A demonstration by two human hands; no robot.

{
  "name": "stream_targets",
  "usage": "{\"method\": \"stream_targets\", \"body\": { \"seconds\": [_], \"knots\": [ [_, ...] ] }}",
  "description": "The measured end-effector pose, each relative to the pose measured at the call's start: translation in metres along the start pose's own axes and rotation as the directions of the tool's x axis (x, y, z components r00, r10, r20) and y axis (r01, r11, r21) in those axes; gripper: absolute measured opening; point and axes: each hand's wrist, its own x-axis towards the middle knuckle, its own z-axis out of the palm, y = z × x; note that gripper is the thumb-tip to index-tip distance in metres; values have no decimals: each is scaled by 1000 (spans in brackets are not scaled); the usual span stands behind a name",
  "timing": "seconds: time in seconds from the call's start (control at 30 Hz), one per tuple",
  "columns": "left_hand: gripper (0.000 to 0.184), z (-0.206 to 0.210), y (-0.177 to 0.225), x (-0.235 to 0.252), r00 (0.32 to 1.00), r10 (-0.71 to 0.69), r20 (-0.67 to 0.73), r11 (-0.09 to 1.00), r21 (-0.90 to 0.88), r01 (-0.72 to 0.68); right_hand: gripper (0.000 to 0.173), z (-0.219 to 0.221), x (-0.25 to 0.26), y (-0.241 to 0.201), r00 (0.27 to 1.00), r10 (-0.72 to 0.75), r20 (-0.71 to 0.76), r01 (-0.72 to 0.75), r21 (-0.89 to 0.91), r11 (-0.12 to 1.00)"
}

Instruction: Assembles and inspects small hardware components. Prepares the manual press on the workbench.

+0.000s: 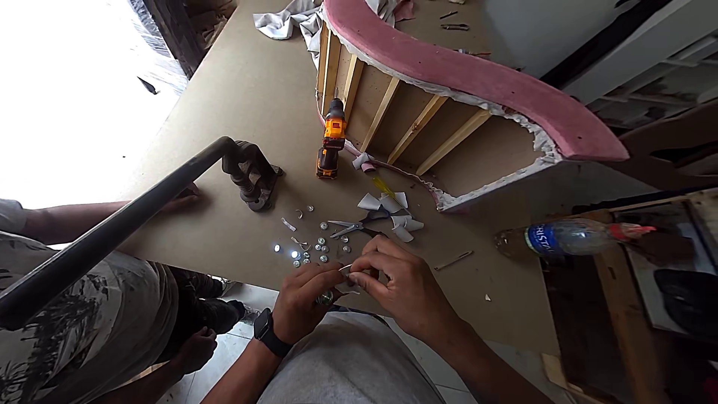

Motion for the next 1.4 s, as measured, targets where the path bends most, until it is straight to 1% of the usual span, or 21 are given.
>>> {"method": "stream_targets", "body": {
  "seconds": [0.2,0.3,0.47,0.57,0.67,0.73,0.83,0.9,0.93,1.0,1.03,1.07,1.1,1.13,1.17,1.2,1.23,1.27,1.3,1.4],
  "knots": [
    [24,3,0,0,1000,-4,11,1000,-6,4,13,4,-4,0,1000,-3,-12,3,-35,999],
    [26,5,0,-1,1000,-13,8,1000,-26,13,13,2,-4,0,1000,7,10,-6,-67,998],
    [36,7,3,-1,999,-35,-32,996,-83,32,16,0,-3,-4,999,38,28,-34,-148,988],
    [37,7,4,-2,997,-41,-58,993,-115,34,21,-3,-1,-9,998,43,39,-34,-209,977],
    [35,7,8,-1,997,-37,-72,992,-123,28,22,-7,1,-18,996,41,82,-18,-269,963],
    [33,9,9,0,997,-32,-66,993,-119,24,17,-5,3,-23,990,37,134,2,-277,961],
    [32,12,3,-2,998,-30,-47,993,-119,24,15,-4,12,-23,954,122,273,-47,-264,963],
    [34,13,-1,-4,999,-50,-21,991,-126,47,16,-5,15,-17,926,142,349,-77,-193,978],
    [35,14,-2,-4,998,-56,-7,988,-142,55,18,-9,17,-12,904,151,400,-116,-110,987],
    [39,14,-1,0,998,-70,-8,974,-217,66,25,-24,18,2,875,135,464,-221,136,966],
    [41,14,1,3,995,-97,-13,957,-275,89,30,-29,16,10,888,112,445,-261,290,921],
    [42,13,4,7,990,-139,-21,931,-344,124,33,-29,11,16,916,95,391,-274,433,859],
    [41,13,6,12,982,-186,-32,897,-412,157,36,-25,6,22,938,78,337,-255,523,813],
    [39,12,8,15,974,-223,-49,867,-467,174,42,-15,2,25,953,44,300,-218,577,787],
    [37,13,10,18,967,-244,-69,845,-504,178,50,-3,-3,25,964,7,264,-182,644,743],
    [34,14,10,22,964,-251,-88,833,-527,168,55,9,-7,23,977,-11,211,-149,723,675],
    [31,17,11,26,963,-249,-102,827,-540,156,55,20,-9,21,990,2,144,-117,795,595],
    [29,18,13,30,963,-246,-111,826,-544,148,54,29,-10,18,997,31,73,-78,837,542],
    [27,17,15,33,963,-245,-114,828,-541,146,53,34,-10,15,998,62,11,-41,857,514],
    [23,14,21,44,968,-231,-97,855,-495,155,50,38,-7,13,989,96,-108,47,868,495]
  ]
}}
